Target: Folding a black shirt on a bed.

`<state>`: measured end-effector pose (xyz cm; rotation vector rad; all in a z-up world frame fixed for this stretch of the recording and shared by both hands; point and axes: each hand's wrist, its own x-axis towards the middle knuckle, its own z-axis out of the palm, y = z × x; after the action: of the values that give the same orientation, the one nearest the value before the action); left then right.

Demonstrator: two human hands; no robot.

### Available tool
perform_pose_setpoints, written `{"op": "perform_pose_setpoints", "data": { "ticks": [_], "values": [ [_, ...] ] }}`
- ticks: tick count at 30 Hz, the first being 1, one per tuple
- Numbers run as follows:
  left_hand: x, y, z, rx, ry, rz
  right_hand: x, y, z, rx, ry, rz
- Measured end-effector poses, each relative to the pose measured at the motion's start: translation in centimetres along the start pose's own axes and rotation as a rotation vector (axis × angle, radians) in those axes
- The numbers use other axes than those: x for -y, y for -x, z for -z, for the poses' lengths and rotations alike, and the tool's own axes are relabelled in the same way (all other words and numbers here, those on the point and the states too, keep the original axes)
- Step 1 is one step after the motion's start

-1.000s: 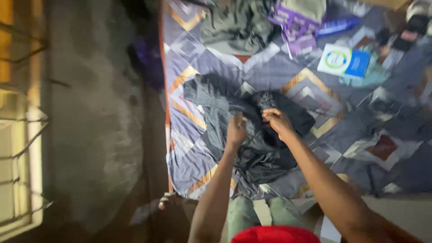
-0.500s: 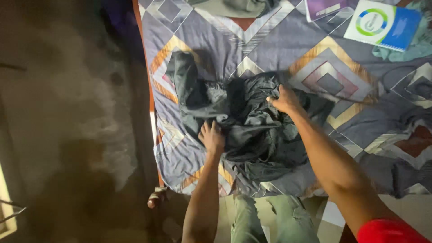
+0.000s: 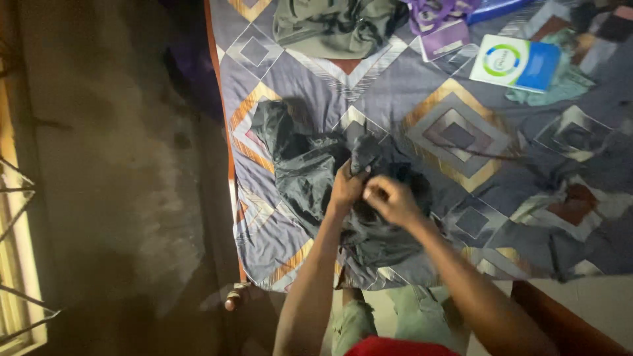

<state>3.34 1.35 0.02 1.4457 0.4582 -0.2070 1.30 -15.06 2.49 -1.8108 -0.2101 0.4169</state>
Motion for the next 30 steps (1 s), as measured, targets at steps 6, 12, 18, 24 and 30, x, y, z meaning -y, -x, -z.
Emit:
{"op": "perform_pose_setpoints", "data": {
  "ticks": [6,12,18,24,30],
  "values": [
    [-9.9,2.3,-0.3,0.298,-0.562,-0.214,7.5,-2.9,9.8,-0.404,0.281,0.391],
    [-17.1,4.5,-0.4,0.620,-0.543,-0.127,12.1,-3.8,13.1,-0.152,0.278,0.743],
    [-7.0,-1.2,3.4,0.584,0.239,-0.026,5.1,-5.4,11.6,0.392,-1.349,-0.046],
    [-6.7,-0.5,1.8,0.646,0.918,0.141,6.4,-4.0,9.7,0.058,0.015,0.306],
    [-13.7,8.0,4.1,0.387,1.011,-0.035,6.2,-3.1,6.7,0.178,-0.258,0.142]
  ]
}}
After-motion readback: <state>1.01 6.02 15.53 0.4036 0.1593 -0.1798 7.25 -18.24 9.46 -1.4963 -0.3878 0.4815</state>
